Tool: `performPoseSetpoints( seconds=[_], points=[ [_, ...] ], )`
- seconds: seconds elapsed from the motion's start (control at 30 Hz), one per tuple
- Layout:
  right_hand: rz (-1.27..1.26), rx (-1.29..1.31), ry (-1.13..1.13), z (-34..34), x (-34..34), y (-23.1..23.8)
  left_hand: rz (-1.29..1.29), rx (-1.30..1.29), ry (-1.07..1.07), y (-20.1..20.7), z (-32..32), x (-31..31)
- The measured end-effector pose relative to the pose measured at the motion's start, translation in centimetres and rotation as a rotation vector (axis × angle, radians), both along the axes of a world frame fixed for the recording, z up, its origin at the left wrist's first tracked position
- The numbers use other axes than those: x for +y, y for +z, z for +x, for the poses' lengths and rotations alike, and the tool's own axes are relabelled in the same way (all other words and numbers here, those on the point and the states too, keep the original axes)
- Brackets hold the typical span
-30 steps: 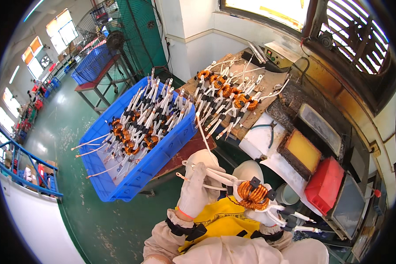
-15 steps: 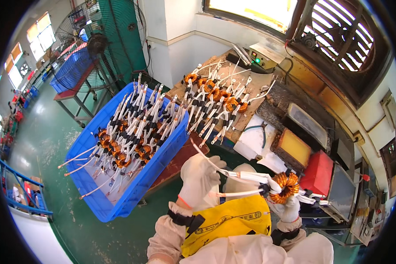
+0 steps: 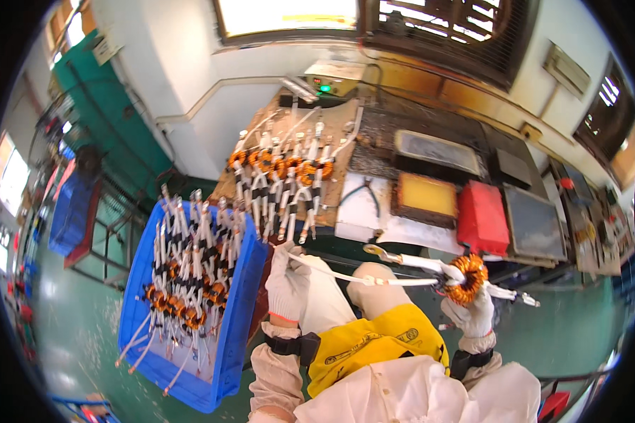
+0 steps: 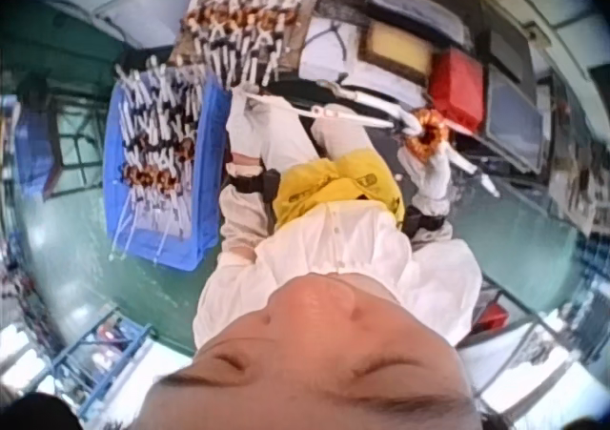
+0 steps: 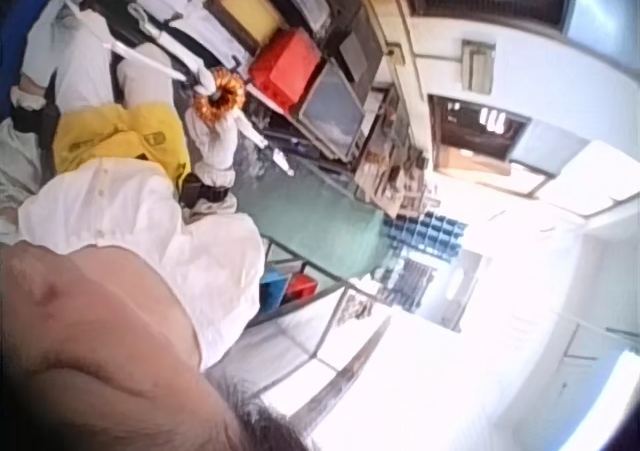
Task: Dipping metal coils/assemblies into a vat of liquid, likely flux or adhesive, during a fabrication process.
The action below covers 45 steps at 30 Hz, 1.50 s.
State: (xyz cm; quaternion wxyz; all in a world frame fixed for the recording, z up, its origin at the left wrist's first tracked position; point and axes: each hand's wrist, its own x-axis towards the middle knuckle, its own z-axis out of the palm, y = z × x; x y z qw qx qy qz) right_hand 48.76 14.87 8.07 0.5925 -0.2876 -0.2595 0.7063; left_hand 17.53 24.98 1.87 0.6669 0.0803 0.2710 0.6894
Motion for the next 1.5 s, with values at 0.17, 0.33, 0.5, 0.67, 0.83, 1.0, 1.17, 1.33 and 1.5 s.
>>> performPoseSetpoints(
  seconds=[0.17,0.33,0.5,0.67,0.83,1.0,1.17,1.33,1.5],
  points=[
    [0.067,-0.072,-0.165,1.6,-0.5,-0.8,-0.007,-0.024,-0.192,-0.1,2.6,-1.0],
    [0.077,-0.181,-0.230,4.4,0.3,-0.7,-0.087,0.100,-0.322,0.6,7.0,-1.7],
    [0.033,-0.419,-0.348,6.2,1.7,-0.8,-0.096,0.185,-0.317,0.4,10.1,-1.4],
    [-0.004,-0.497,-0.430,9.1,3.4,-1.6,-0.046,0.060,-0.422,1.0,13.4,0.5],
    [-0.004,-0.709,-0.514,12.5,6.6,-3.9,-0.092,0.109,-0.367,1.7,18.9,2.7],
    [0.265,-0.984,-0.635,14.9,12.8,-5.3,-0.004,0.264,-0.558,1.9,24.4,2.5],
    [-0.013,-0.707,-0.606,14.6,13.3,-4.2,-0.097,0.046,-1.008,-2.1,29.1,0.6],
    [-0.014,-0.801,-0.497,16.8,15.2,-6.3,-0.033,0.232,-0.748,-2.5,28.2,3.2],
    [0.022,-0.738,-0.611,16.6,16.1,-8.1,-0.121,0.192,-0.691,-3.6,26.4,6.2]
  ],
)
